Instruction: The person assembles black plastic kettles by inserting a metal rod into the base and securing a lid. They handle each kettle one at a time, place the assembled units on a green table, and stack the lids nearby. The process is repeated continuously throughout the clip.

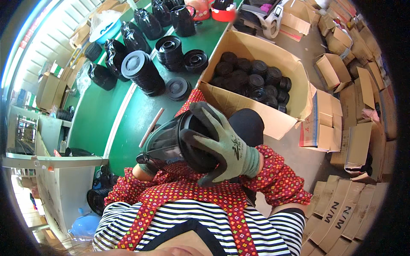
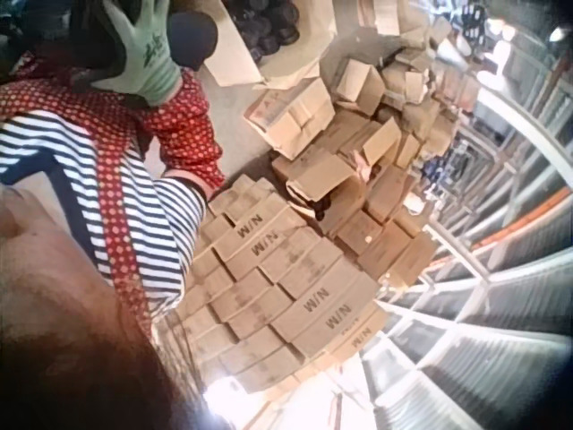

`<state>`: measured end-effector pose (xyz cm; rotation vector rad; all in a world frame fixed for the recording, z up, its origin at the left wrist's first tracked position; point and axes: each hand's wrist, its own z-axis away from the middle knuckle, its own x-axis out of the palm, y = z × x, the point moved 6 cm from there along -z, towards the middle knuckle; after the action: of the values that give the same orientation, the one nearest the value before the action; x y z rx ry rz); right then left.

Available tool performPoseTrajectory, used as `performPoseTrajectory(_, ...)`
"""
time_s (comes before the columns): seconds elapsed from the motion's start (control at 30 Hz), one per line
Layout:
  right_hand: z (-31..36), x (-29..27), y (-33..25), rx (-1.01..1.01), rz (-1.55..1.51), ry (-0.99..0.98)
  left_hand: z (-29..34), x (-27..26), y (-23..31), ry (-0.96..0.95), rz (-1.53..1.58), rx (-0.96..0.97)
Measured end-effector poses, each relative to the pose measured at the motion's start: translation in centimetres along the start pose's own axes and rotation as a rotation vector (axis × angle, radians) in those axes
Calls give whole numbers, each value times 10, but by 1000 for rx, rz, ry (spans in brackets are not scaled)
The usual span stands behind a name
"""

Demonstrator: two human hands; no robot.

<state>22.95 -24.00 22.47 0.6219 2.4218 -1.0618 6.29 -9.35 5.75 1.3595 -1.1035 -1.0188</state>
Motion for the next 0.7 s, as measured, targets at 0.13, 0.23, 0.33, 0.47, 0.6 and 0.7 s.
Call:
performPoseTrajectory(0.13,-17,-4,3,24,-51,-10,-2,17,25,92,557,-83)
performPoseTrajectory(0.23,-14,-2,4,-38,-29,125,-3,1,26,199,251,-169)
performPoseTrajectory(0.33,5,12,29,145,-199,380,-6,-26,32,218,-155,-35)
performPoseTrajectory(0.47,28,41,59,291,-420,615,10,-74,13,339,-320,148)
performPoseTrajectory(0.6,35,45,75,414,-433,665,6,-92,85,524,-459,35)
performPoseTrajectory(0.7,9,27,52,292,-47,490,-12,-97,147,577,-683,-43)
